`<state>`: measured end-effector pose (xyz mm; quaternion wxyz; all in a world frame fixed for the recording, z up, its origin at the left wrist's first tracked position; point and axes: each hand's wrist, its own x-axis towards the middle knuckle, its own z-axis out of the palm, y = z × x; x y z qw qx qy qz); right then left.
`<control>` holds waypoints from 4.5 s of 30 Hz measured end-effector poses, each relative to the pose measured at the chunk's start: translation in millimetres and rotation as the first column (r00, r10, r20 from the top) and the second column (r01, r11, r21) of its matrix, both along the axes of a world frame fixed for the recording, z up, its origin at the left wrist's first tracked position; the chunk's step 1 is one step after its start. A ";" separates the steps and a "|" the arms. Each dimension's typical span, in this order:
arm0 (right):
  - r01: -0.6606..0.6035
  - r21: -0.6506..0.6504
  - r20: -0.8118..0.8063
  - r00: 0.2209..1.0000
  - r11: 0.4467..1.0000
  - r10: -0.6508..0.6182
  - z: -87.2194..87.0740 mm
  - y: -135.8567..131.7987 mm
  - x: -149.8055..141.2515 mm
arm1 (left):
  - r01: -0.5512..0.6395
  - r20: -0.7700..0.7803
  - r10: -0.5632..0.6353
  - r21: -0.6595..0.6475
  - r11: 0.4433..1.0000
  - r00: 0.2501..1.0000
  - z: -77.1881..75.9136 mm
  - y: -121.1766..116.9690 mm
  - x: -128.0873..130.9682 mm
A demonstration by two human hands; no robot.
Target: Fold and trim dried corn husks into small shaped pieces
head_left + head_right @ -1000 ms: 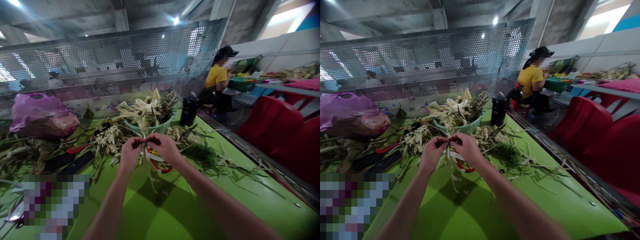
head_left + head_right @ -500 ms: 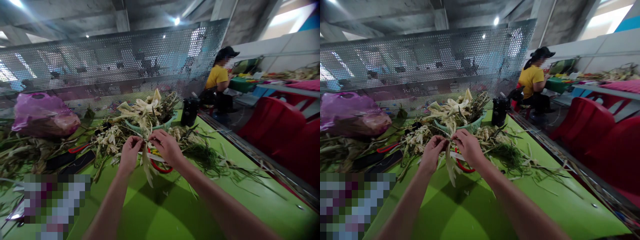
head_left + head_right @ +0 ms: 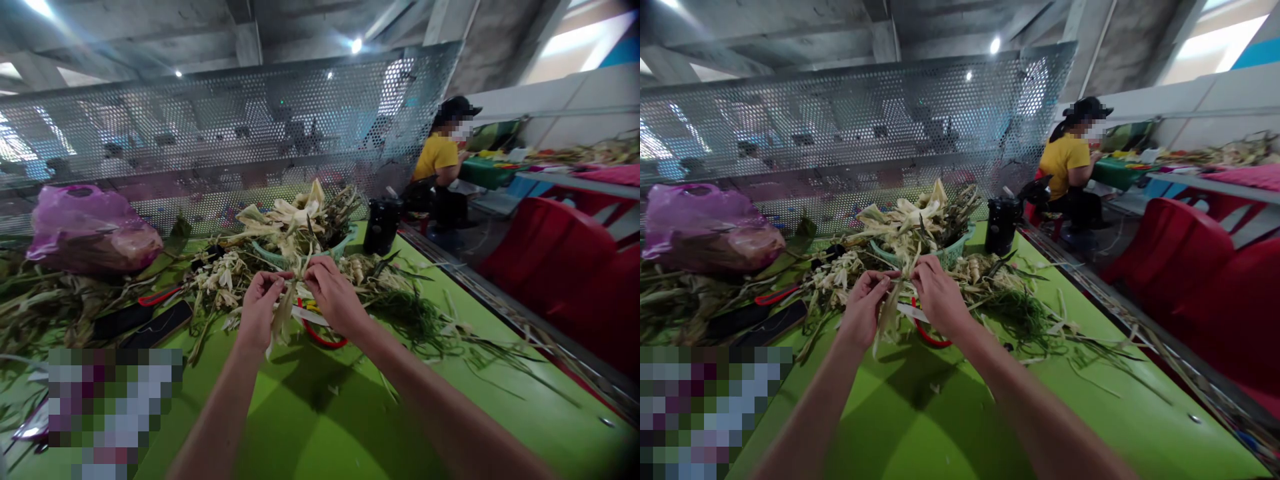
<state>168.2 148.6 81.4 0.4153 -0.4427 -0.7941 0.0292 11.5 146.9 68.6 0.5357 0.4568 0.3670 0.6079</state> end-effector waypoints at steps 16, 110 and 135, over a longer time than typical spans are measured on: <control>0.029 -0.027 0.083 0.996 0.999 -0.027 -11.2 0.4 -5.3 | -0.056 -0.326 0.102 0.147 0.988 0.940 -16.0 15.3 -6.1; -0.074 -0.128 -0.076 0.995 0.989 0.064 -2.8 -2.1 -6.0 | -0.056 -0.546 0.207 0.279 0.959 0.812 -6.2 5.8 -3.0; -0.310 -0.370 -0.474 0.874 0.876 0.109 -10.0 7.2 -2.0 | -0.010 -0.542 0.379 0.563 0.826 0.751 -6.9 6.3 -4.5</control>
